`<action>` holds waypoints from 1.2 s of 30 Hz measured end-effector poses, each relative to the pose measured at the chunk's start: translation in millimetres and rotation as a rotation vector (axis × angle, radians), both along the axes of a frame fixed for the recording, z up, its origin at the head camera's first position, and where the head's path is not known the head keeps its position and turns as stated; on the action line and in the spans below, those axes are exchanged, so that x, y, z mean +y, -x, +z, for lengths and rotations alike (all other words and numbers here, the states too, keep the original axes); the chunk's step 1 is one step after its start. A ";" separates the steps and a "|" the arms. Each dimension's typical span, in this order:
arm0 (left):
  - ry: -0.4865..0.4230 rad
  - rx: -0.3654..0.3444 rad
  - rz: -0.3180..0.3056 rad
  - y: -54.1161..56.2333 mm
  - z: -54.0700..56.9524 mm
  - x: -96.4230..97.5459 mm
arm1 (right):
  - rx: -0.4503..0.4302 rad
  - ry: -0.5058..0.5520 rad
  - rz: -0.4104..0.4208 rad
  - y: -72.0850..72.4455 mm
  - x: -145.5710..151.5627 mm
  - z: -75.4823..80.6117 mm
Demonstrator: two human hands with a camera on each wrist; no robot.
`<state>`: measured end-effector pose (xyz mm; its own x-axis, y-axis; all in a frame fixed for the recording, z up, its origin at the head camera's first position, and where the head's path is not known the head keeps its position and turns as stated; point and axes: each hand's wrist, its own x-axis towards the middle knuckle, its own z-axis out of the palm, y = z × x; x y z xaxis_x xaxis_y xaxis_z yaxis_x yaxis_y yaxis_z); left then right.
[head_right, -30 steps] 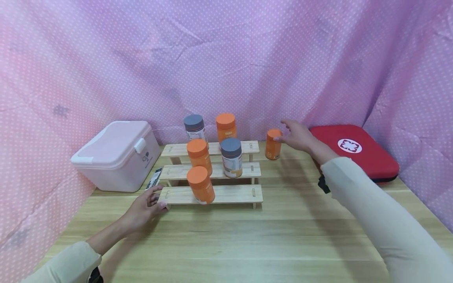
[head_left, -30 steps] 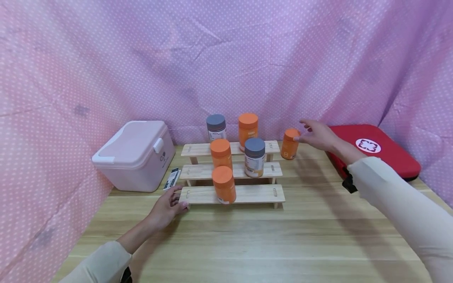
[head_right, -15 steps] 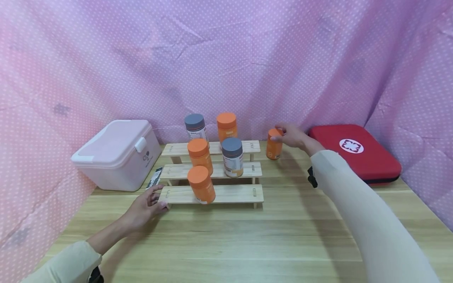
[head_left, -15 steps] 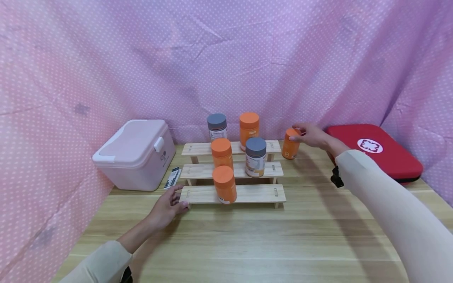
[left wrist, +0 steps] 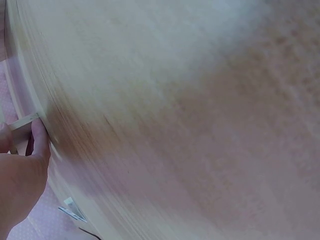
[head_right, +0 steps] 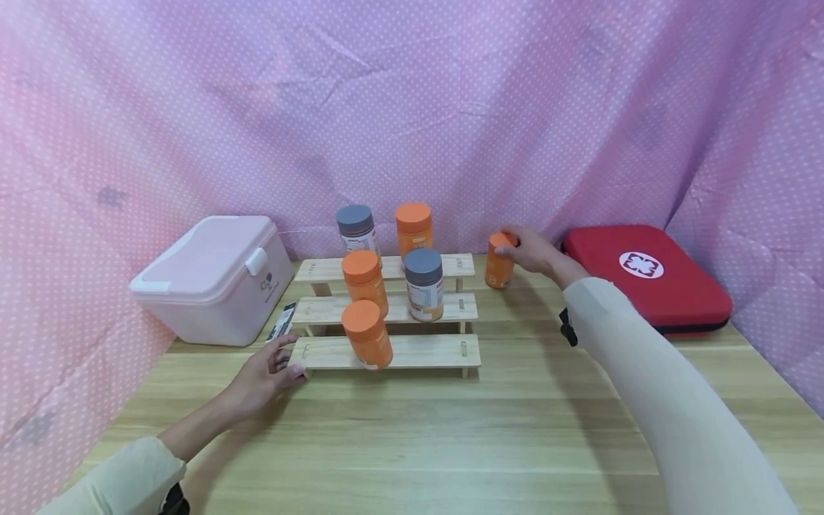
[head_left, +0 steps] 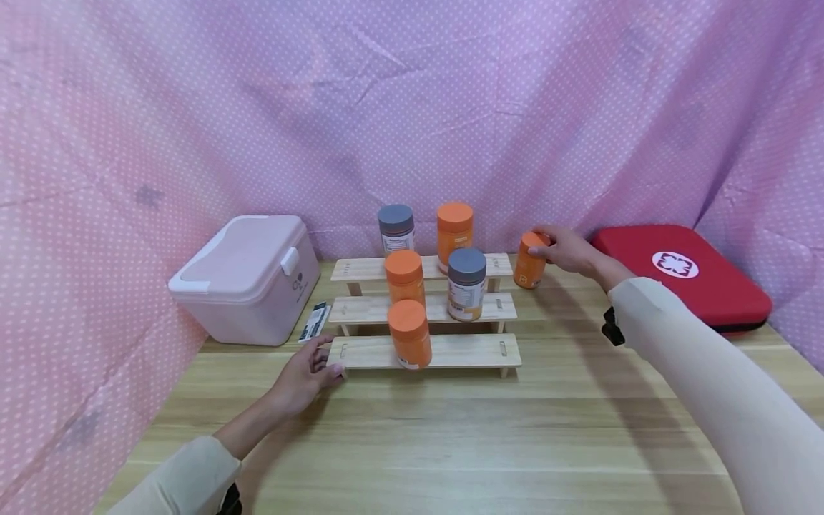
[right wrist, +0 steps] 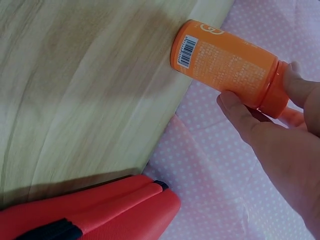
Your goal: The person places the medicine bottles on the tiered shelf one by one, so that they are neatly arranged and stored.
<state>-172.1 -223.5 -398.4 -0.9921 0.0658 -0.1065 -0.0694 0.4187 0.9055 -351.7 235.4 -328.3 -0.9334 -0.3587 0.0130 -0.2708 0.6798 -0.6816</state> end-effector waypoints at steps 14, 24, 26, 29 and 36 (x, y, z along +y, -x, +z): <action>0.036 0.022 -0.015 -2.2 -1.4 0.2 | 0.039 0.047 0.038 -12.4 6.6 -6.2; 0.025 0.012 -0.016 -1.9 -0.3 -0.3 | 0.158 -0.095 0.112 -62.9 23.8 20.6; 0.022 0.010 -0.013 -2.2 0.1 -0.3 | 0.182 -0.104 0.130 -73.0 25.9 25.7; 0.003 0.004 -0.015 -2.7 0.7 -0.2 | 0.210 -0.106 0.160 -86.7 28.5 30.9; -0.025 -0.001 -0.016 -2.5 1.3 -0.1 | 0.233 -0.144 0.178 -119.1 29.5 42.8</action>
